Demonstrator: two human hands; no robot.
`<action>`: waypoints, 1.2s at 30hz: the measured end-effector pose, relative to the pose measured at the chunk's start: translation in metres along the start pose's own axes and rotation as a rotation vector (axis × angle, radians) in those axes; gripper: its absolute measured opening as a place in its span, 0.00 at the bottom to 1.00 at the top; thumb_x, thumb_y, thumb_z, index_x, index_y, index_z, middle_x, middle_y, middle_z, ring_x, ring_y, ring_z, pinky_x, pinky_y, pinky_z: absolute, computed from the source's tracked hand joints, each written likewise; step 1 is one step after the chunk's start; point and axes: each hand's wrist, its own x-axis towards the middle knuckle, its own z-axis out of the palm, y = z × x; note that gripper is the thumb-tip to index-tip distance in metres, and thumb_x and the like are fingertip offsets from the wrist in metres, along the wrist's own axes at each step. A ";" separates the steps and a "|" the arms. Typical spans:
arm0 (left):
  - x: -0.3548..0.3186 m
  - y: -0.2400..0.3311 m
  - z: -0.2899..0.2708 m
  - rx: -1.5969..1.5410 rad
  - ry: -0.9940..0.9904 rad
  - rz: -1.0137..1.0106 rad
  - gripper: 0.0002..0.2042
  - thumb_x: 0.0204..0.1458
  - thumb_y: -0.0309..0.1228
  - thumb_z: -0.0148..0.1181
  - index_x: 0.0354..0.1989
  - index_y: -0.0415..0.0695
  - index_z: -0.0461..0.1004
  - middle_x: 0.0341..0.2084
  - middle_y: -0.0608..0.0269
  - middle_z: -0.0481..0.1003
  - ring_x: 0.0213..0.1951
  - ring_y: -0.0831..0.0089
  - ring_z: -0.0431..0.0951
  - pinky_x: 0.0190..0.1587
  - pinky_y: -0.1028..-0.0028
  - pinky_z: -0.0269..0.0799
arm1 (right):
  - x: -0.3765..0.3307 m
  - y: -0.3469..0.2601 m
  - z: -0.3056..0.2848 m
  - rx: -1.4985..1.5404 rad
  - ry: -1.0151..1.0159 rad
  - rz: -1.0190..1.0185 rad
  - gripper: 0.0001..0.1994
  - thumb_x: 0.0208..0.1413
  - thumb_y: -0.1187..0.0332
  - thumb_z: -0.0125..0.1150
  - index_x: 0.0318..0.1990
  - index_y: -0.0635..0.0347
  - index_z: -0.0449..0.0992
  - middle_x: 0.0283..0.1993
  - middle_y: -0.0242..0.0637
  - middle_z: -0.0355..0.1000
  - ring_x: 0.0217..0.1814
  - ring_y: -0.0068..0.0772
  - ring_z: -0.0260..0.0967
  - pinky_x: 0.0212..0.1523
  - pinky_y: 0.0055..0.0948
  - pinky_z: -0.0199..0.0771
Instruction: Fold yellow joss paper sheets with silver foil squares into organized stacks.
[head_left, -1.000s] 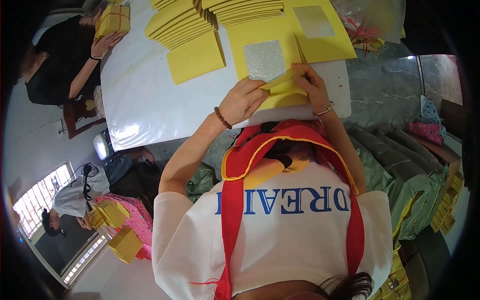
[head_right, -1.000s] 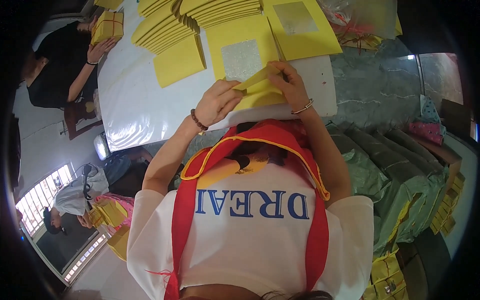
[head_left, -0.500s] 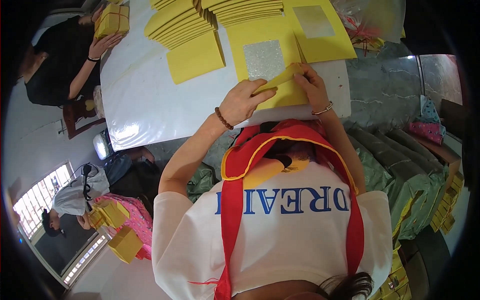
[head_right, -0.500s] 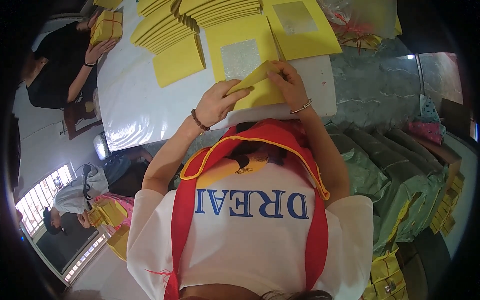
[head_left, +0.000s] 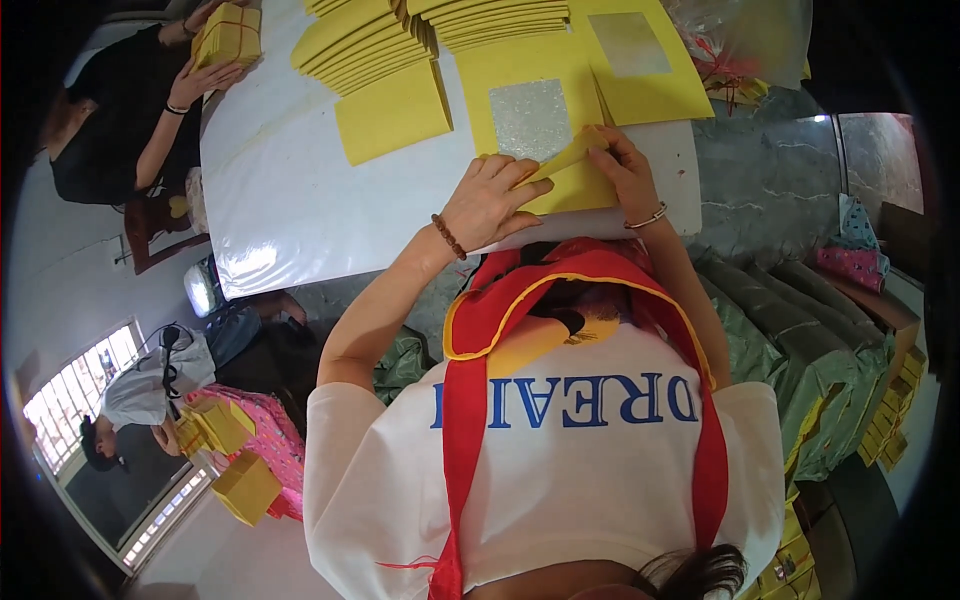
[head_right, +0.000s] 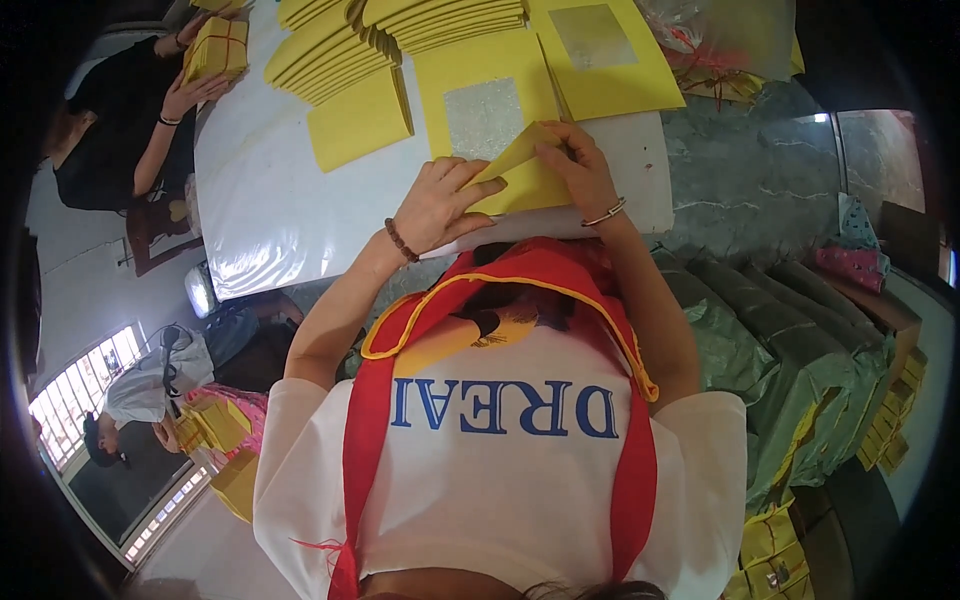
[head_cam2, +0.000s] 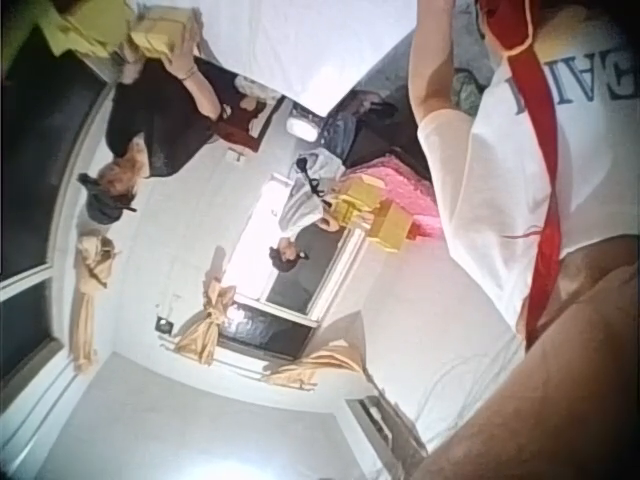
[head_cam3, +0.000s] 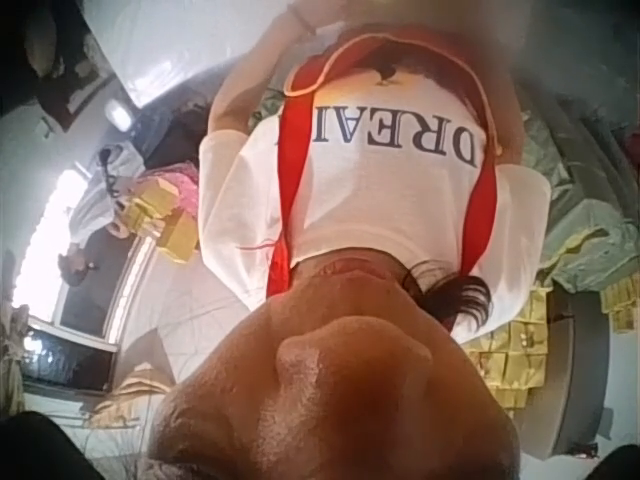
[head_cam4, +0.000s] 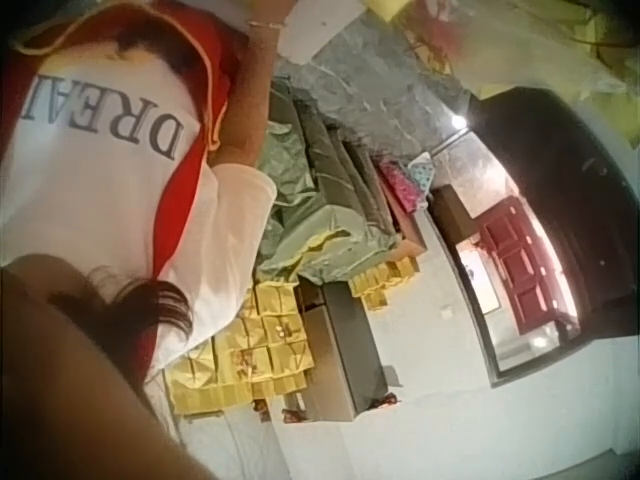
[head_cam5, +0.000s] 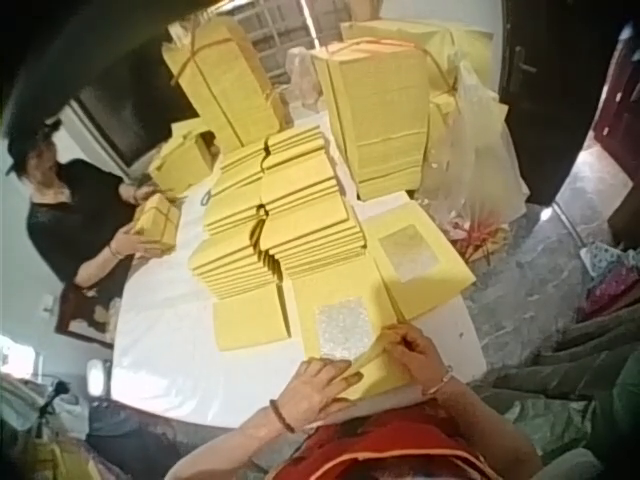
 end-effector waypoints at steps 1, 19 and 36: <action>0.000 -0.001 -0.001 -0.020 0.003 0.006 0.20 0.41 0.37 0.62 0.45 0.49 0.70 0.47 0.60 0.67 0.46 0.63 0.65 0.47 0.67 0.60 | 0.000 0.001 0.000 0.020 -0.008 0.018 0.14 0.52 0.67 0.58 0.46 0.61 0.71 0.44 0.25 0.66 0.42 0.16 0.61 0.45 0.18 0.62; -0.002 -0.010 0.007 -0.324 0.271 -0.093 0.04 0.51 0.24 0.52 0.35 0.41 0.67 0.35 0.55 0.72 0.31 0.58 0.73 0.32 0.67 0.70 | -0.003 0.001 -0.012 0.139 -0.170 -0.124 0.18 0.55 0.64 0.54 0.52 0.60 0.68 0.54 0.30 0.62 0.55 0.22 0.58 0.56 0.21 0.56; -0.001 -0.004 0.007 -0.141 0.191 -0.009 0.13 0.43 0.18 0.53 0.39 0.44 0.70 0.44 0.55 0.68 0.39 0.59 0.71 0.40 0.67 0.70 | 0.000 0.009 -0.007 -0.078 -0.035 -0.103 0.13 0.55 0.70 0.53 0.48 0.60 0.70 0.50 0.28 0.64 0.51 0.20 0.59 0.53 0.20 0.58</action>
